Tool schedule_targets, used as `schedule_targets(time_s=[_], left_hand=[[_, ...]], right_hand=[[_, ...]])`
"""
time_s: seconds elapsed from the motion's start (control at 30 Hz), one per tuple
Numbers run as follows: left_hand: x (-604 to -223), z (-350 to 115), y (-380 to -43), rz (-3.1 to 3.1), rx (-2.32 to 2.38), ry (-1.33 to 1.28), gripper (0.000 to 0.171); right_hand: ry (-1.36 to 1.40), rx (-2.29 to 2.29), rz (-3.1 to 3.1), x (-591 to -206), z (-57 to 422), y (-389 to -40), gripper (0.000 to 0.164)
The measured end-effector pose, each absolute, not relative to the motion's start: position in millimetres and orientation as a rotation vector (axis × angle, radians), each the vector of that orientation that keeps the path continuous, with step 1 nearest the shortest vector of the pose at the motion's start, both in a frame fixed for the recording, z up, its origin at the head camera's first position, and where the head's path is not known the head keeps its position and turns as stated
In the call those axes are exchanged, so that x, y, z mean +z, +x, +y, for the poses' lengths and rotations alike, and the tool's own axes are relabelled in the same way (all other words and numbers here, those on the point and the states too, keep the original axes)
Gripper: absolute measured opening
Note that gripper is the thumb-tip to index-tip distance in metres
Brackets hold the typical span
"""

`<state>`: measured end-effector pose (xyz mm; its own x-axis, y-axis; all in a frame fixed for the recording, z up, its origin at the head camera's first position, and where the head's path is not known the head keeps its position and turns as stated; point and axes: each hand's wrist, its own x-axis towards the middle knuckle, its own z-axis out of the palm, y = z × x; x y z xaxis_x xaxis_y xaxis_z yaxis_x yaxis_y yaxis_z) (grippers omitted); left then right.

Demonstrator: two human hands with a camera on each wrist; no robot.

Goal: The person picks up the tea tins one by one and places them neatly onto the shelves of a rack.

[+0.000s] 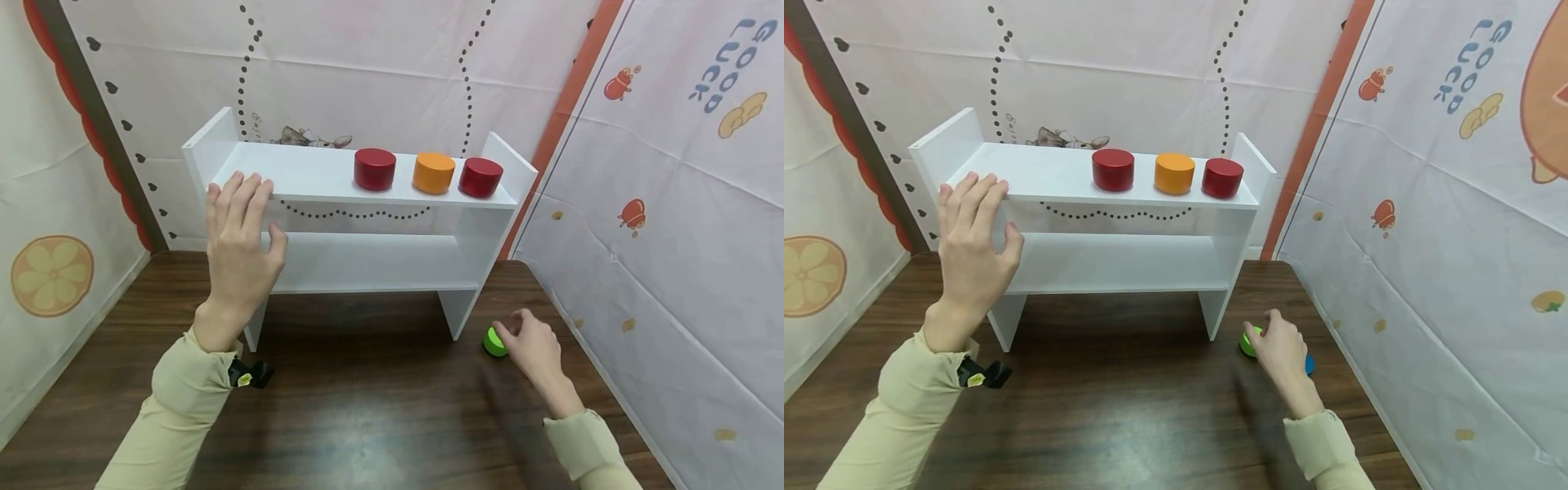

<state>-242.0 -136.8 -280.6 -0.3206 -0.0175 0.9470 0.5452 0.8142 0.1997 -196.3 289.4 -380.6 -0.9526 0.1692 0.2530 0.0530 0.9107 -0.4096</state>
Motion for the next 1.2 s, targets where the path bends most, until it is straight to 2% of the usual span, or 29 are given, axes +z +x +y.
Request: schedule_targets(time_s=[0.07, 0.3, 0.73, 0.9, 1.0, 1.2], left_hand=[[-281, -137, -242, -1.822, -0.595, -0.403, 0.049], [-281, -137, -242, -1.818, -0.600, -0.410, 0.049], [-286, -135, -241, -1.781, -0.584, -0.414, 0.052], [-316, -125, -231, -1.693, -0.581, -0.492, 0.047], [-342, -124, -226, -1.841, -0.553, -0.533, 0.043], [-388, -134, -219, -2.218, -0.437, -0.469, 0.048]], right_hand=[[-0.235, 0.564, -2.889, -391, 292, -193, 0.057], [-0.361, 0.531, -2.989, -417, 296, -195, 0.048], [-0.447, 0.604, -3.011, -434, 302, -213, 0.051], [-0.455, 0.602, -3.026, -436, 303, -218, 0.051], [-0.455, 0.609, -3.033, -438, 302, -220, 0.052], [-0.403, 0.619, -3.017, -441, 302, -226, 0.060]])
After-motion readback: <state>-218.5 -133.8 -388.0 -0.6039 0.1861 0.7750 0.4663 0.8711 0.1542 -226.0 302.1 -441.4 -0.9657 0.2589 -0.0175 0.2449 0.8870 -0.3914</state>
